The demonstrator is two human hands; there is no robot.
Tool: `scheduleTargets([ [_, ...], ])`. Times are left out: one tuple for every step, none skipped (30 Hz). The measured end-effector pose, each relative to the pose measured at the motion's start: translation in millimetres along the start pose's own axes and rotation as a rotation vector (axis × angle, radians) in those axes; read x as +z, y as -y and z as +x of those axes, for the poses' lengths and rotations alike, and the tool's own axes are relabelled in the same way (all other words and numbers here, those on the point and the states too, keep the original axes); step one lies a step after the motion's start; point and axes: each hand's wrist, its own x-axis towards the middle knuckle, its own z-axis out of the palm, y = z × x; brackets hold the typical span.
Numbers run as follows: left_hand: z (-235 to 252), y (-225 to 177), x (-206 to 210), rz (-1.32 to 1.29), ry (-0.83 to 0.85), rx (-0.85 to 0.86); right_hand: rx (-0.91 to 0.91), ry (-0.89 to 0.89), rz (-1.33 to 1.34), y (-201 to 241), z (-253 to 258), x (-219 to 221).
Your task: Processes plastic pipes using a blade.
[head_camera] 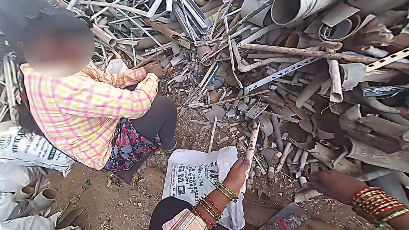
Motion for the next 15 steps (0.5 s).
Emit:
scheduleTargets([
  [-0.6, 0.2, 0.1, 0.000, 0.003, 0.005, 0.004, 0.003, 0.002, 0.7, -0.7, 0.4],
  [-1.1, 0.3, -0.1, 0.003, 0.008, 0.009, 0.011, 0.006, 0.008, 1.4, -1.7, 0.6],
  [-1.2, 0.3, -0.4, 0.004, 0.011, 0.011, 0.016, 0.007, 0.012, 1.3, -1.6, 1.2],
  [-1.5, 0.5, -0.7, 0.007, 0.014, 0.011, 0.023, 0.005, 0.018, 0.8, -0.8, 2.7],
  [-1.8, 0.8, -0.8, 0.010, 0.013, 0.007, 0.025, -0.002, 0.021, 0.2, 0.0, 4.4],
  [-1.6, 1.3, -0.9, 0.016, 0.010, 0.004, 0.033, 0.005, 0.014, 0.5, 0.7, 5.0],
  [-1.4, 1.7, -1.2, 0.020, 0.008, 0.000, 0.044, 0.018, 0.002, 0.9, 1.6, 5.0],
  [-1.1, 2.0, -1.4, 0.021, 0.009, -0.002, 0.044, 0.020, -0.001, 0.5, 2.8, 5.4],
  [-0.8, 2.6, -1.7, 0.018, 0.014, -0.002, 0.037, 0.017, 0.005, -0.1, 3.6, 6.0],
  [-0.1, 3.1, -2.0, 0.019, 0.018, -0.002, 0.030, 0.013, 0.010, -0.3, 4.0, 6.1],
  [0.5, 3.5, -2.3, 0.020, 0.022, 0.000, 0.023, 0.011, 0.016, -0.7, 4.7, 6.4],
  [1.3, 4.2, -2.7, 0.021, 0.024, 0.002, 0.017, 0.010, 0.019, -1.3, 5.6, 6.9],
  [1.8, 4.7, -2.7, 0.021, 0.023, 0.002, 0.009, 0.008, 0.023, -2.2, 6.8, 7.9],
  [1.6, 4.5, -2.4, 0.023, 0.021, 0.001, -0.001, 0.005, 0.028, -3.9, 8.4, 9.4],
  [0.8, 3.9, -2.1, 0.027, 0.022, -0.002, -0.012, 0.001, 0.036, -5.3, 9.4, 10.6],
])
